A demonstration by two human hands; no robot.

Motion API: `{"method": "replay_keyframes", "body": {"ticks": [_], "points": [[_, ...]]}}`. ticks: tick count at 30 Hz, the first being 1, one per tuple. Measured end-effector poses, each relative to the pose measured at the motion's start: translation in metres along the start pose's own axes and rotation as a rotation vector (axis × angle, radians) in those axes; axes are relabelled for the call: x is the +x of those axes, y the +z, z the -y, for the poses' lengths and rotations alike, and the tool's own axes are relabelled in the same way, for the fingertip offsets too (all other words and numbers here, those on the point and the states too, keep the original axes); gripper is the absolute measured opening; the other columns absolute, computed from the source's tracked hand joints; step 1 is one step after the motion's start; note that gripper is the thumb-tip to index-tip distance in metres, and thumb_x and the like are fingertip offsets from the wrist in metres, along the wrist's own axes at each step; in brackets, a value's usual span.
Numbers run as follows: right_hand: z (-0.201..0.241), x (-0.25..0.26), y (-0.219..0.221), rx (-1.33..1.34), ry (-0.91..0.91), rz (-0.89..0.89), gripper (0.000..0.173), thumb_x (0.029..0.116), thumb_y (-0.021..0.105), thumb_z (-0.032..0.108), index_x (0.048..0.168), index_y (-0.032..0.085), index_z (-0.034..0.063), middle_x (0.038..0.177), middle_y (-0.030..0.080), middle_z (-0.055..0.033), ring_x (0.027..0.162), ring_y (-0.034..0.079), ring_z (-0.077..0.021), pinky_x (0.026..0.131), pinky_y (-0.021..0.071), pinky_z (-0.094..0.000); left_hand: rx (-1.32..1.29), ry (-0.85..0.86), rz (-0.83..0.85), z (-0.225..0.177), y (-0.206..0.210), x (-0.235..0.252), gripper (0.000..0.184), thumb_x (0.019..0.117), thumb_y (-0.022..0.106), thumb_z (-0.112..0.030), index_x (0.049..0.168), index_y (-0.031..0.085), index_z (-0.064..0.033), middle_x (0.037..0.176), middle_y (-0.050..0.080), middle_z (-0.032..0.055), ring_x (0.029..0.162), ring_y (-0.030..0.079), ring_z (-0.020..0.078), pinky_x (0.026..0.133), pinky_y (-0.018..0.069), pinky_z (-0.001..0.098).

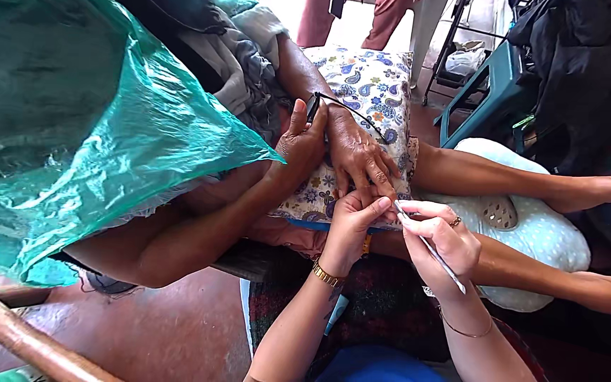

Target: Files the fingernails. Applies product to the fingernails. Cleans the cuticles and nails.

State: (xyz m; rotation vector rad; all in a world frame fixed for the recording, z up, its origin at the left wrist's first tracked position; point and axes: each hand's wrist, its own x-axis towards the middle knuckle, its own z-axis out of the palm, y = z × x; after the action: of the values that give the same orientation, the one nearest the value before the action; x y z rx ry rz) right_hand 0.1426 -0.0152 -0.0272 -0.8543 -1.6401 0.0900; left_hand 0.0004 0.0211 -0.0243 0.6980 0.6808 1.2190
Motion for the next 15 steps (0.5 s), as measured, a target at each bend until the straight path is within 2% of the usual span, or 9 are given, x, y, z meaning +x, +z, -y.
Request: {"method": "replay_keyframes", "body": {"ticks": [3, 12, 15], "points": [[0.002, 0.001, -0.003, 0.031, 0.012, 0.023, 0.009, 0.0886, 0.067, -0.006, 0.085, 0.066, 0.0016, 0.102, 0.074, -0.0137, 0.102, 0.073, -0.0186, 0.088, 0.0621, -0.0275, -0.009, 0.005, 0.011, -0.001, -0.001, 0.0, 0.013, 0.0925, 0.06, 0.01, 0.099, 0.069, 0.0025, 0.08, 0.073, 0.0093, 0.069, 0.071, 0.0117, 0.071, 0.0611, 0.0256], [0.004, 0.004, -0.003, -0.034, 0.003, 0.049, 0.01, 0.0881, 0.066, -0.005, 0.081, 0.065, 0.0016, 0.097, 0.074, -0.0136, 0.102, 0.074, -0.0176, 0.089, 0.061, -0.0255, 0.011, 0.008, 0.012, 0.0, -0.002, 0.001, 0.011, 0.0933, 0.06, 0.01, 0.097, 0.068, 0.0025, 0.077, 0.073, 0.0083, 0.068, 0.071, 0.0109, 0.071, 0.0611, 0.0252], [0.003, 0.015, -0.007, 0.029, 0.092, 0.043, 0.006, 0.0856, 0.07, -0.003, 0.084, 0.07, 0.0031, 0.096, 0.075, -0.01, 0.095, 0.073, -0.0136, 0.081, 0.0607, -0.0233, -0.019, -0.002, 0.026, 0.0, -0.003, 0.001, 0.012, 0.094, 0.06, 0.009, 0.098, 0.068, 0.0022, 0.079, 0.073, 0.009, 0.069, 0.071, 0.0115, 0.072, 0.0609, 0.0255]]}}
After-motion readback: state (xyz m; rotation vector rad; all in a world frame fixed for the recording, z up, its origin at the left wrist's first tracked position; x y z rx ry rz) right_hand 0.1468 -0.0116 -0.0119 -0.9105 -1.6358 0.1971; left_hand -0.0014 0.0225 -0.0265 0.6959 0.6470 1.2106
